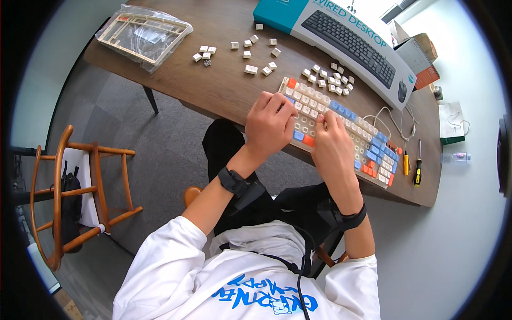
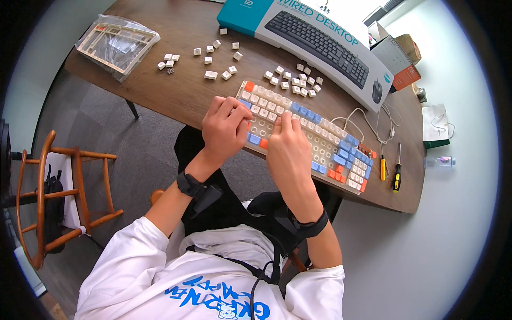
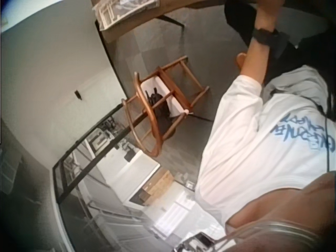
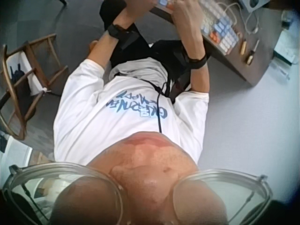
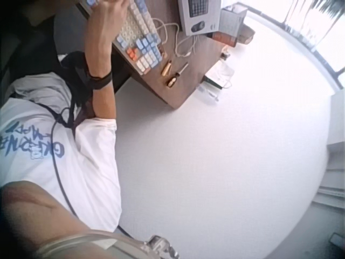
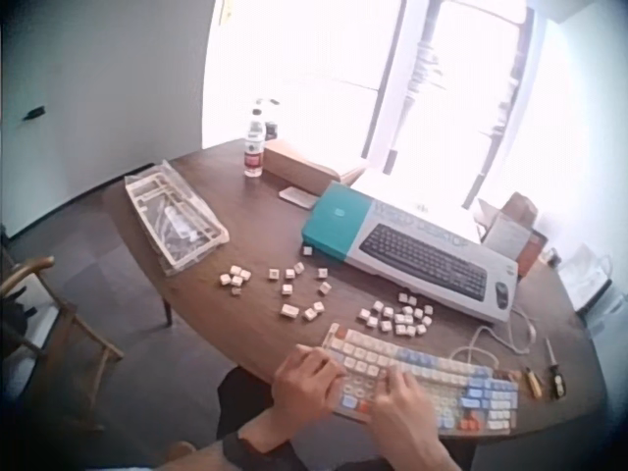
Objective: The person assembles a mechanical keyboard by placing keycaps onto switches and using a screwdriver to secure components. They handle multiple keycaps and tools on a desk with a keyboard box and other items nearby.
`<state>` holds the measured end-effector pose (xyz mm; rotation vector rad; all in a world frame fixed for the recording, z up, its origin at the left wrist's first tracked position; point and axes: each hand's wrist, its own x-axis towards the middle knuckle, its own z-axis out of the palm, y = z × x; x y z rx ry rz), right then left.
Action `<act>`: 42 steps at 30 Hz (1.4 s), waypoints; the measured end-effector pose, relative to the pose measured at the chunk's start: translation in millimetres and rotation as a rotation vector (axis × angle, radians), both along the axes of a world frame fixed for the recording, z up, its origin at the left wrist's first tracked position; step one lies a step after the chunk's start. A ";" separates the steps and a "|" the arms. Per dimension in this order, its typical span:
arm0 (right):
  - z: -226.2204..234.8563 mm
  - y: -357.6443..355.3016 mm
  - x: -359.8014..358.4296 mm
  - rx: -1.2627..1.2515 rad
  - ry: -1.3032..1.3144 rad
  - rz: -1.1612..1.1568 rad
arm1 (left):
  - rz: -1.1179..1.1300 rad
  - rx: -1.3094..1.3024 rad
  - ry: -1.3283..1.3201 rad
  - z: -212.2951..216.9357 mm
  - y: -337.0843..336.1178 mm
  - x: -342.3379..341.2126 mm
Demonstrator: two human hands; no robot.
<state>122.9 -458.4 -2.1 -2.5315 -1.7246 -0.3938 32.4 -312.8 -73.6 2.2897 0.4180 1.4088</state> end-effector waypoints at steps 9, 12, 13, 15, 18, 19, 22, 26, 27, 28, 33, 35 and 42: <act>5.8 -0.6 3.4 -0.030 0.047 0.012 | -0.006 0.002 -0.007 -0.5 0.0 0.7; 4.0 -0.3 2.8 -0.023 0.016 0.008 | -0.007 0.003 -0.008 -0.2 0.0 0.6; 2.6 0.0 2.6 -0.025 0.006 0.002 | -0.006 0.003 -0.008 -0.2 -0.1 0.5; -0.3 0.1 1.4 -0.016 -0.019 -0.005 | -0.006 0.004 -0.008 -0.2 0.0 0.4; -3.0 -0.3 -0.4 -0.009 -0.031 -0.025 | -0.006 0.007 -0.009 -0.1 0.0 0.7; -3.3 -0.8 -1.6 -0.025 -0.011 -0.045 | -0.006 0.008 -0.009 0.0 0.0 0.7; -3.8 -0.7 -4.6 -0.034 -0.001 -0.065 | -0.005 0.009 -0.009 0.6 0.4 0.7; -4.3 -1.4 -6.9 -0.022 -0.025 -0.047 | -0.009 -0.011 0.001 1.7 -0.9 0.1; -5.0 -1.3 -7.4 -0.024 -0.020 -0.056 | -0.008 -0.012 0.005 1.9 -1.3 0.0; -5.9 -0.8 -7.6 -0.023 -0.016 -0.064 | -0.008 -0.016 0.009 2.0 -1.2 -0.2; -5.4 -1.9 -8.7 -0.003 -0.016 -0.061 | 0.000 -0.026 0.010 3.0 -2.4 0.3; -3.7 -2.5 -9.3 -0.010 -0.006 -0.061 | -0.008 -0.035 -0.014 3.7 -2.5 0.5; -3.3 -0.7 -9.9 -0.016 0.001 -0.071 | -0.007 -0.024 -0.006 4.3 -2.4 0.8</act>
